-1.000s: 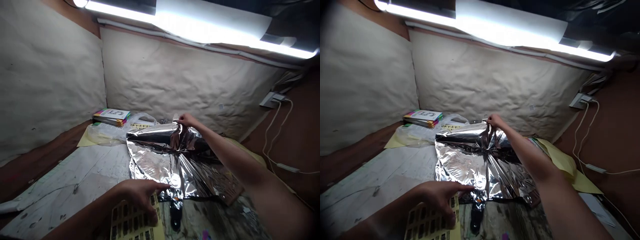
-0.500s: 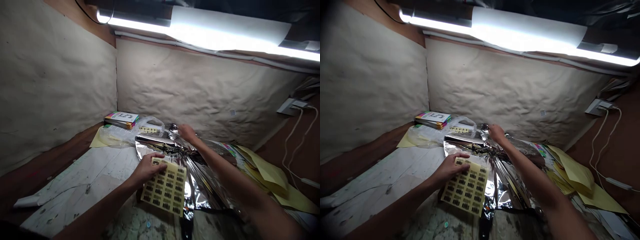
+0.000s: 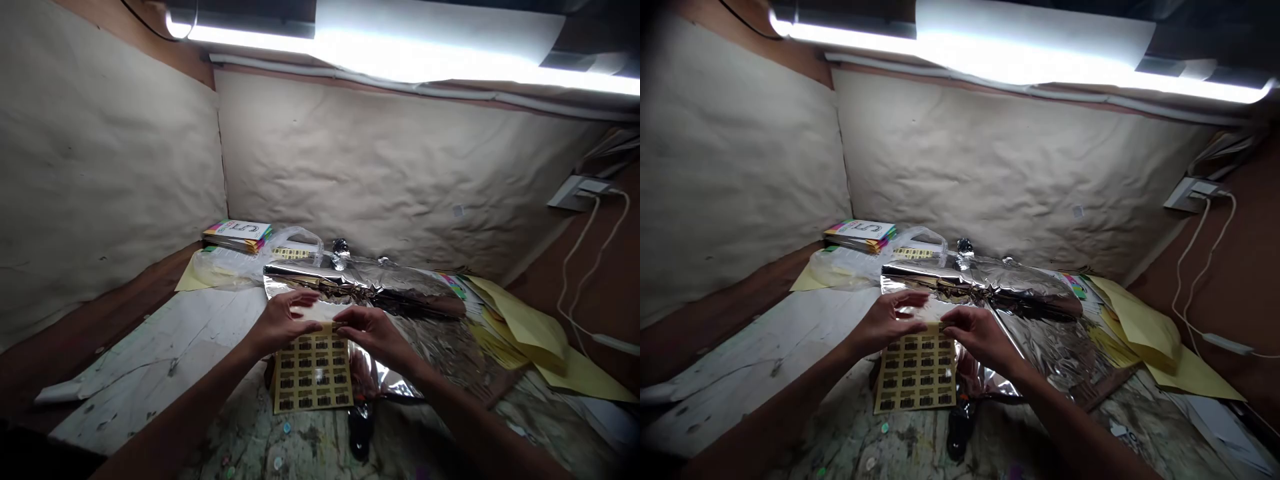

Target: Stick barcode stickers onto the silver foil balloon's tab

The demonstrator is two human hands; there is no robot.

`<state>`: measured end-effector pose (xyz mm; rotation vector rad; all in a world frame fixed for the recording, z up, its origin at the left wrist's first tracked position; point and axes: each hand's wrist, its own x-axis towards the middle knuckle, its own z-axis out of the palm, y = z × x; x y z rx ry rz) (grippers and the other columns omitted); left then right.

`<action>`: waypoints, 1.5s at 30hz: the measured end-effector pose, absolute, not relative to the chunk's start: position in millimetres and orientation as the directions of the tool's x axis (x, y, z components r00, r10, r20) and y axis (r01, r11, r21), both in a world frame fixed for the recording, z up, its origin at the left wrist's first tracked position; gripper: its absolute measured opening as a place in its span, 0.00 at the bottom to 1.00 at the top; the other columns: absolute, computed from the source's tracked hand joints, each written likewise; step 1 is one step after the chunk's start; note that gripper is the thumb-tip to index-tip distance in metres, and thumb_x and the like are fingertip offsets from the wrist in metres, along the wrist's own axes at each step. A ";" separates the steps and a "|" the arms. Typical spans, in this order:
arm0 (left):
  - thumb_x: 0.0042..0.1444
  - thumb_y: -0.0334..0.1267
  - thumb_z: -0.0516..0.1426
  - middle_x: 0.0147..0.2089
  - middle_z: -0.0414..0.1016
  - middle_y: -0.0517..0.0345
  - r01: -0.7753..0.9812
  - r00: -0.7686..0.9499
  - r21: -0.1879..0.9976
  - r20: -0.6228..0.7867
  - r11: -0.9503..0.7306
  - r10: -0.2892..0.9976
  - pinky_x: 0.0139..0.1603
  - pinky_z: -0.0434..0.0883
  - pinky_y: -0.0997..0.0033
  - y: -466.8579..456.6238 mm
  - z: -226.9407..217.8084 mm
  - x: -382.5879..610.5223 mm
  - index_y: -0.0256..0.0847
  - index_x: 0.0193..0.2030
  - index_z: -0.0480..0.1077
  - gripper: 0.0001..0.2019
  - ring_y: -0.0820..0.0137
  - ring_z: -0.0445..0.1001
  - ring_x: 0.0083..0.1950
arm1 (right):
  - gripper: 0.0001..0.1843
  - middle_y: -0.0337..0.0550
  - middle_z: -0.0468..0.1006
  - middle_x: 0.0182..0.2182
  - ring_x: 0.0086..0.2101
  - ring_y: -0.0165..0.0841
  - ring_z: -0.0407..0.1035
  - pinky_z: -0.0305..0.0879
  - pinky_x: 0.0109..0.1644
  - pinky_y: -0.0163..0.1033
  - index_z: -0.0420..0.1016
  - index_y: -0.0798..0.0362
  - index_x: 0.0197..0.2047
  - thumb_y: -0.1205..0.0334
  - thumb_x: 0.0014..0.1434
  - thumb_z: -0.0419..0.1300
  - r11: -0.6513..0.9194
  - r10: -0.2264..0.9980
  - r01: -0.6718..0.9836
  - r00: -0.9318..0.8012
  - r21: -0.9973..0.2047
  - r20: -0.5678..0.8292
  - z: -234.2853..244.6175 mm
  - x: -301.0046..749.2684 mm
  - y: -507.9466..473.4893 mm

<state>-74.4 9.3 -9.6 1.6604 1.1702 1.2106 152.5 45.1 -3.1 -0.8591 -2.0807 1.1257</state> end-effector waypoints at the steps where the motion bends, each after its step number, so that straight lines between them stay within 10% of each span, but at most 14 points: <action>1: 0.44 0.42 0.68 0.45 0.79 0.50 0.245 0.185 0.932 0.226 -0.268 0.956 0.44 0.74 0.65 9.0 -10.8 -74.5 0.40 0.49 0.75 0.23 0.61 0.77 0.46 | 0.07 0.40 0.81 0.33 0.33 0.33 0.74 0.69 0.39 0.37 0.78 0.52 0.40 0.64 0.57 0.63 0.486 0.758 0.274 -0.605 -0.830 0.244 -2.9 151.2 42.7; 8: 0.51 0.44 0.63 0.37 0.81 0.51 0.245 0.250 0.956 0.098 -0.161 0.963 0.37 0.72 0.69 7.5 -15.0 -71.4 0.36 0.39 0.80 0.14 0.64 0.77 0.37 | 0.07 0.46 0.79 0.40 0.39 0.36 0.71 0.67 0.42 0.40 0.77 0.52 0.42 0.67 0.61 0.59 0.852 0.519 0.448 -0.648 -0.272 0.557 -5.1 150.3 31.9; 13: 0.50 0.44 0.63 0.37 0.81 0.51 0.243 0.201 0.963 0.069 -0.118 0.977 0.35 0.70 0.70 6.7 -13.1 -71.1 0.36 0.38 0.80 0.14 0.64 0.77 0.36 | 0.09 0.46 0.78 0.40 0.39 0.36 0.69 0.66 0.42 0.41 0.76 0.51 0.45 0.68 0.63 0.56 0.890 0.402 0.448 -0.685 -0.085 0.608 -10.0 149.6 32.8; 16: 0.49 0.44 0.63 0.36 0.81 0.51 0.240 0.185 0.968 0.031 -0.076 0.982 0.33 0.69 0.72 7.7 -14.9 -72.9 0.35 0.39 0.80 0.15 0.65 0.76 0.34 | 0.07 0.46 0.78 0.36 0.36 0.35 0.68 0.65 0.39 0.40 0.77 0.52 0.40 0.67 0.63 0.57 0.897 0.408 0.417 -0.660 -0.144 0.630 -4.8 147.6 27.7; 19: 0.47 0.46 0.65 0.35 0.81 0.50 0.228 0.201 0.973 -0.073 0.026 0.977 0.30 0.67 0.73 8.0 -12.0 -78.1 0.33 0.40 0.79 0.18 0.66 0.75 0.32 | 0.05 0.45 0.76 0.34 0.36 0.35 0.69 0.66 0.40 0.39 0.78 0.52 0.35 0.65 0.61 0.60 0.821 0.570 0.354 -0.572 -0.449 0.590 9.8 151.5 18.7; 22: 0.45 0.45 0.67 0.34 0.80 0.52 0.178 0.338 0.977 -0.176 0.121 0.924 0.31 0.67 0.75 3.9 -3.1 -83.7 0.34 0.41 0.79 0.19 0.70 0.73 0.31 | 0.06 0.42 0.77 0.30 0.31 0.32 0.70 0.66 0.35 0.36 0.79 0.52 0.35 0.59 0.58 0.63 0.515 0.790 0.297 -0.528 -0.804 0.311 20.2 166.2 12.2; 26: 0.44 0.42 0.68 0.26 0.76 0.60 0.194 0.664 0.957 -0.290 0.215 0.689 0.26 0.64 0.80 -7.2 3.5 -80.2 0.38 0.44 0.79 0.19 0.77 0.68 0.24 | 0.10 0.40 0.77 0.26 0.28 0.30 0.69 0.65 0.32 0.34 0.79 0.55 0.32 0.57 0.51 0.68 0.124 0.877 0.328 -0.477 -0.937 -0.050 3.8 192.5 8.0; 30: 0.42 0.40 0.69 0.26 0.75 0.63 0.322 0.821 0.937 -0.348 0.136 0.453 0.24 0.63 0.81 -16.1 -6.9 -63.3 0.48 0.59 0.69 0.34 0.76 0.69 0.24 | 0.13 0.40 0.77 0.26 0.27 0.33 0.71 0.67 0.32 0.36 0.78 0.56 0.33 0.55 0.49 0.69 -0.071 0.871 0.291 -0.449 -0.954 -0.202 -23.3 205.4 5.5; 38: 0.36 0.41 0.71 0.26 0.76 0.65 0.485 0.806 0.867 -0.393 -0.112 0.442 0.26 0.65 0.78 -19.2 -22.6 -49.2 0.56 0.67 0.56 0.49 0.69 0.74 0.26 | 0.09 0.42 0.79 0.28 0.30 0.33 0.72 0.67 0.34 0.35 0.80 0.56 0.33 0.58 0.53 0.65 0.141 0.842 0.460 -0.522 -0.876 -0.138 -30.1 203.5 7.1; 45: 0.37 0.42 0.70 0.28 0.78 0.63 0.514 0.792 0.845 -0.399 -0.150 0.463 0.28 0.68 0.74 -21.2 -18.2 -49.4 0.52 0.67 0.55 0.49 0.66 0.75 0.28 | 0.21 0.43 0.78 0.37 0.33 0.36 0.72 0.67 0.37 0.41 0.71 0.47 0.54 0.63 0.57 0.62 0.515 0.855 0.740 -0.480 -0.432 0.197 -33.1 204.8 -7.9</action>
